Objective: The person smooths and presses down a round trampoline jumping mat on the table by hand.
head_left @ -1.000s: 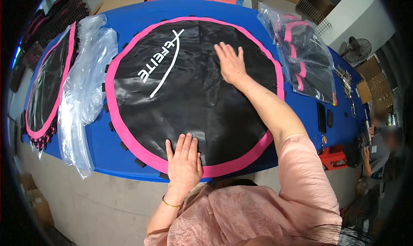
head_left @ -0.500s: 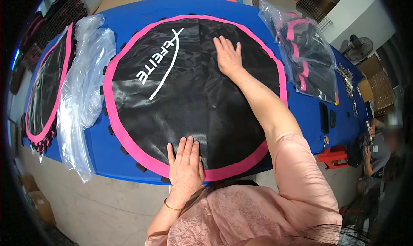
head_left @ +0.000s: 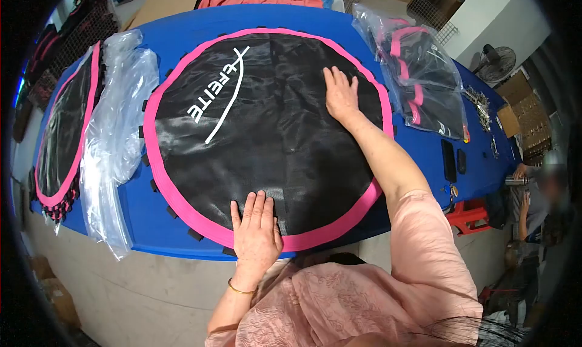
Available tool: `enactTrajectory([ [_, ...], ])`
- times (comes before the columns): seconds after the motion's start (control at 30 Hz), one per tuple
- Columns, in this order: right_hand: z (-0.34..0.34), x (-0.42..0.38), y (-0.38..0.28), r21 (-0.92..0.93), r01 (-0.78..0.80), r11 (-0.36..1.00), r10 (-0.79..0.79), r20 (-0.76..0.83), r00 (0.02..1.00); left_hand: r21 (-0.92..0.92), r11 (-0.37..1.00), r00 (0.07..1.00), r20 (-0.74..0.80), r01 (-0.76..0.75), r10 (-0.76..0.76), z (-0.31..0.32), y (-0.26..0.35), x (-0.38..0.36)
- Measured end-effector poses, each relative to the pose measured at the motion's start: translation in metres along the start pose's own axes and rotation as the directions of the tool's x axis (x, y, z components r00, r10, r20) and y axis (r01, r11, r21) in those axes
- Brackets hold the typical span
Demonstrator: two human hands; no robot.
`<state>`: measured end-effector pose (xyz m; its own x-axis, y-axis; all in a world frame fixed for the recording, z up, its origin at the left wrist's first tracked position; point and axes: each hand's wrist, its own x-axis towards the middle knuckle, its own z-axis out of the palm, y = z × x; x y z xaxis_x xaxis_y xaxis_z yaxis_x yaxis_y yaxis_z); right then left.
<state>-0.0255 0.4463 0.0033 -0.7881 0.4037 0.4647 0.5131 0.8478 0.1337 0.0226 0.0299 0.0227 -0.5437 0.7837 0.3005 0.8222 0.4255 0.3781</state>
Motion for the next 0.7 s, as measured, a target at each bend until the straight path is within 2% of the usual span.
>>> enactTrajectory([
  [0.23,-0.023,-0.006,-0.092,0.247,0.147,0.958,-0.139,-0.047,0.989,0.019,1.0,1.0,-0.004,-0.007,0.007,0.0,0.001,0.0],
  [0.37,-0.036,-0.015,-0.111,0.335,0.198,0.921,-0.222,0.034,0.975,0.024,1.0,1.0,-0.006,-0.005,0.005,0.0,0.001,-0.001],
  [0.5,-0.035,-0.021,-0.078,0.246,0.125,0.961,-0.135,0.026,0.991,0.015,1.0,1.0,-0.021,-0.003,0.004,0.001,0.001,-0.001],
  [0.7,-0.034,-0.051,0.021,0.024,-0.024,0.999,0.023,0.039,0.999,0.026,1.0,1.0,-0.027,-0.007,0.007,-0.001,0.001,-0.001],
])
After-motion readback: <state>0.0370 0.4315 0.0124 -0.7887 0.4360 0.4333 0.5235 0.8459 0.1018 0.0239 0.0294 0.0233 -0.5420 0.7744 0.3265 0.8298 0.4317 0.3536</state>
